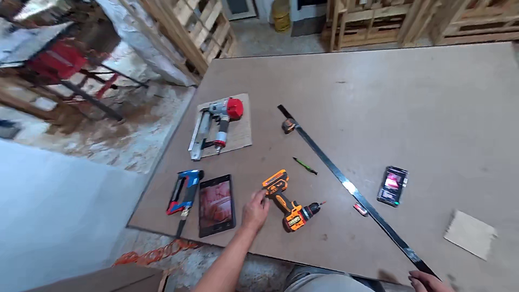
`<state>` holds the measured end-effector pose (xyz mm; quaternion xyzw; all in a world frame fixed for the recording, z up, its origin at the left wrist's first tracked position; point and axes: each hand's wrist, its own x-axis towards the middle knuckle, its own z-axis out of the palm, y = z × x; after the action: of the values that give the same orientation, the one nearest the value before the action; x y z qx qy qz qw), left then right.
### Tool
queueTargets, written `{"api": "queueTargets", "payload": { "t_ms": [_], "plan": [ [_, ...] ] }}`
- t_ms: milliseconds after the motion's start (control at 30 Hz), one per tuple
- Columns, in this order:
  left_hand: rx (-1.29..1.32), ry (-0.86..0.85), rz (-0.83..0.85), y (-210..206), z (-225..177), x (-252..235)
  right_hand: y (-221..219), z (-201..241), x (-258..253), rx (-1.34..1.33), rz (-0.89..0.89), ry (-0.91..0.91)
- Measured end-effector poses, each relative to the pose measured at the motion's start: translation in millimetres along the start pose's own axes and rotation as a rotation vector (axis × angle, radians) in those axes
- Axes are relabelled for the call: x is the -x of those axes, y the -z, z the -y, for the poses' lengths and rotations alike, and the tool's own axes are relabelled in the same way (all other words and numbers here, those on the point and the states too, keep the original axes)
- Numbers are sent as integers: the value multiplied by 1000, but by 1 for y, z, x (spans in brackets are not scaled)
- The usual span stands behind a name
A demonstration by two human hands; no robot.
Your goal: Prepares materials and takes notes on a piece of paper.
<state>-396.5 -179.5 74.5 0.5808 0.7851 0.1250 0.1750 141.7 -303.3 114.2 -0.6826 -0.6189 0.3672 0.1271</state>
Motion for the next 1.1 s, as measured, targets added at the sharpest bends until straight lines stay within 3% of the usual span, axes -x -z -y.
{"api": "queueTargets", "payload": {
  "t_ms": [167, 267, 433, 567, 700, 867, 1100],
  "plan": [
    [-221, -328, 177, -44, -89, -118, -11, 10, 51, 77, -114, -107],
    [-356, -470, 213, -77, -115, -158, -12, 3, 92, 72, -184, -189],
    [-586, -498, 320, -93, -142, -170, -19, -16, 160, -7, -276, -427],
    [-504, -369, 349, -87, -158, -160, -24, -33, 179, -62, -264, -511],
    [-224, -311, 440, -87, -203, -103, -6, -64, 136, -48, -211, -453],
    [-64, -434, 461, -159, -281, -36, 52, -115, 28, 57, -159, -200],
    [-290, -84, 436, -231, -388, -14, 115, -240, -125, 345, -46, -17]
  ]
}}
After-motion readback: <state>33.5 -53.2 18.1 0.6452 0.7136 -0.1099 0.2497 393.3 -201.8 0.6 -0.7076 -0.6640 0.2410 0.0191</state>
